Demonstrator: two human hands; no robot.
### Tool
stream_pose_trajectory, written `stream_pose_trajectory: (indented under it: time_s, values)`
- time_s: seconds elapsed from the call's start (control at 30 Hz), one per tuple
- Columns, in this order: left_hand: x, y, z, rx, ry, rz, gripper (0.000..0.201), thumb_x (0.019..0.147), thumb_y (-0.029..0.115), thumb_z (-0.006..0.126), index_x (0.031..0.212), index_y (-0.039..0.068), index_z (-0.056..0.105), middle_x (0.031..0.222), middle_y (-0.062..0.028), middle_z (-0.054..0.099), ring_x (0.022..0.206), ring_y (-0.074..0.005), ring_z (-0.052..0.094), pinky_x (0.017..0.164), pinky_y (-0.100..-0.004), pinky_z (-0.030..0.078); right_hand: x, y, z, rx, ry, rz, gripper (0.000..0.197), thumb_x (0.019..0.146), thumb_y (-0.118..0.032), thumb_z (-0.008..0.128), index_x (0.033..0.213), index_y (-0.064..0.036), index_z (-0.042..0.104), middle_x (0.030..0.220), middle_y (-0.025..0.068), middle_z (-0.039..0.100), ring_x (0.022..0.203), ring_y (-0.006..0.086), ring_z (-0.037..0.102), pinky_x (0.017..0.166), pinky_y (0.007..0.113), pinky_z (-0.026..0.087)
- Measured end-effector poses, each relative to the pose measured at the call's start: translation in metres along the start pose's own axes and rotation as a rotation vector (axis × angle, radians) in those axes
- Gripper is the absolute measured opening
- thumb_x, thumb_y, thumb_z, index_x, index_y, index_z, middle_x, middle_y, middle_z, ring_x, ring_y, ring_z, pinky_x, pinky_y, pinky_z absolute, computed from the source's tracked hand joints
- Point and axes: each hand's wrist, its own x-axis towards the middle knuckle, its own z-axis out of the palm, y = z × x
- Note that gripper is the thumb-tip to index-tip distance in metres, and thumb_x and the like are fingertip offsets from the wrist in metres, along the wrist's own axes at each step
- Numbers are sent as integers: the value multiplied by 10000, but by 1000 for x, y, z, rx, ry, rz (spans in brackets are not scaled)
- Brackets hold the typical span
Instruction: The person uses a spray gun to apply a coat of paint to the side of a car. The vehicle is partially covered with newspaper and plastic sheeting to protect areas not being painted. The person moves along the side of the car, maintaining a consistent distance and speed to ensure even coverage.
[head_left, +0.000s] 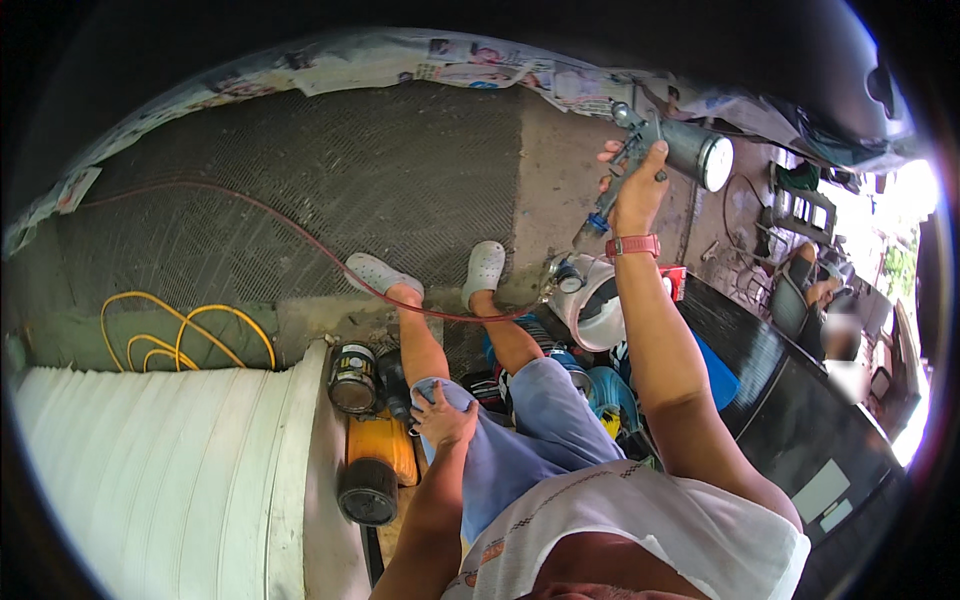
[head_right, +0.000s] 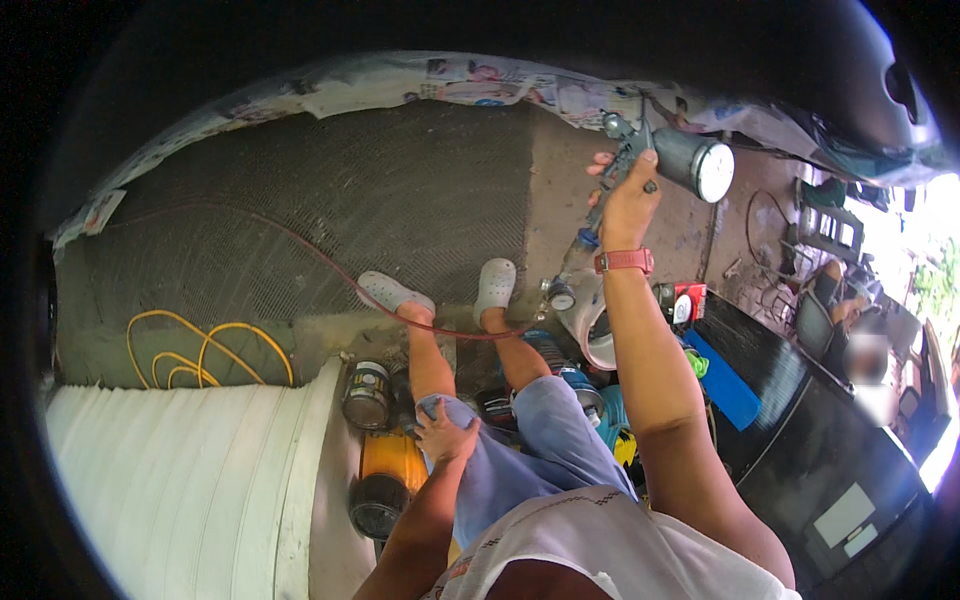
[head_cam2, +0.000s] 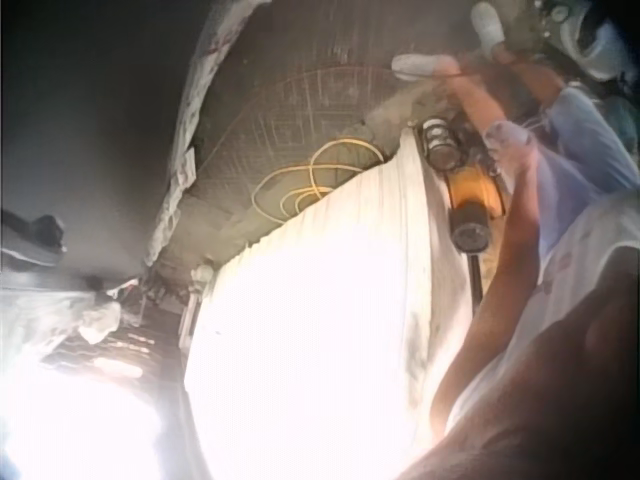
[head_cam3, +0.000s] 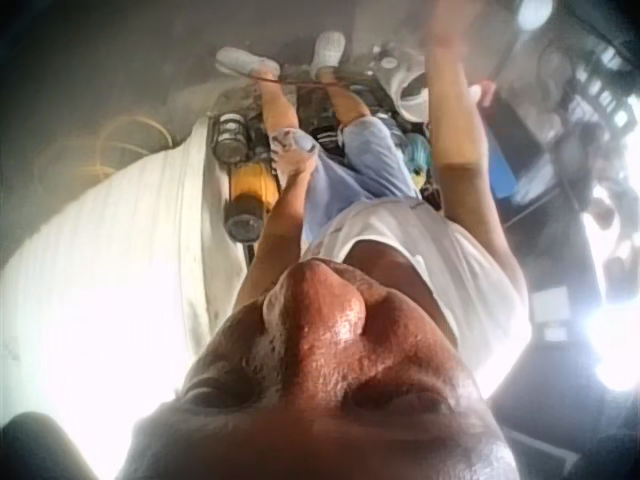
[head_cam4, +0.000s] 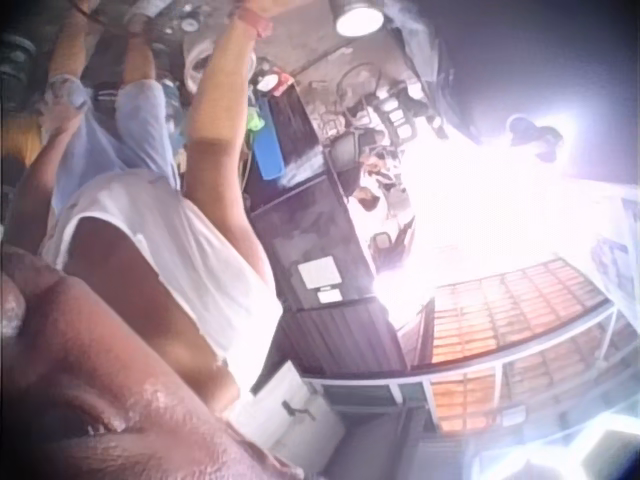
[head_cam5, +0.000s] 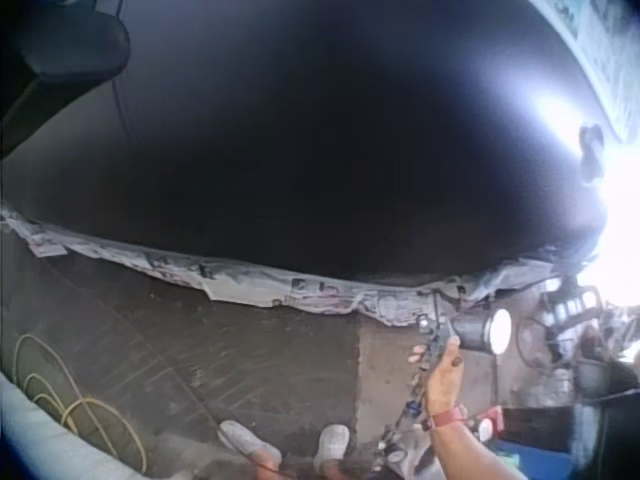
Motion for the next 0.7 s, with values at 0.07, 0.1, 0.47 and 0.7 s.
stream_pose_trajectory:
  time_s: [0.07, 0.1, 0.47, 0.7]
  values:
    - [-3, 0, -2, 14, 9, 2, 983, 778, 660, 777, 1589, 256, 397, 1682, -214, 212, 1419, -496, 406, 1094, -639, 426, 14, -3, -29, -4, 78, -5, 631, 1127, -530, 338, 1112, 22, 642, 934, 142, 751, 751, 209, 730, 462, 310, 520]
    - [-3, 0, -1, 16, 18, -4, 986, 772, 660, 787, 1585, 257, 403, 1681, -209, 216, 1412, -483, 419, 1082, -627, 443, 20, -5, -41, -3, 116, -10, 626, 1127, -527, 342, 1120, 23, 640, 938, 146, 751, 754, 210, 731, 461, 310, 521]
    - [0, -6, -7, -38, 35, 11, 975, 772, 637, 799, 1582, 264, 405, 1677, -206, 233, 1423, -497, 403, 1107, -624, 421, -28, -45, 5, 29, 18, -29, 585, 1132, -510, 366, 1138, -7, 664, 940, 106, 754, 739, 151, 717, 467, 273, 519]
    - [-4, -20, -22, -157, -4, 16, 999, 789, 663, 780, 1611, 284, 358, 1674, -217, 262, 1443, -498, 393, 1120, -622, 409, -128, -68, 141, 92, -399, 22, 490, 1125, -417, 479, 1209, 18, 688, 884, 89, 734, 725, 96, 666, 521, 268, 511]
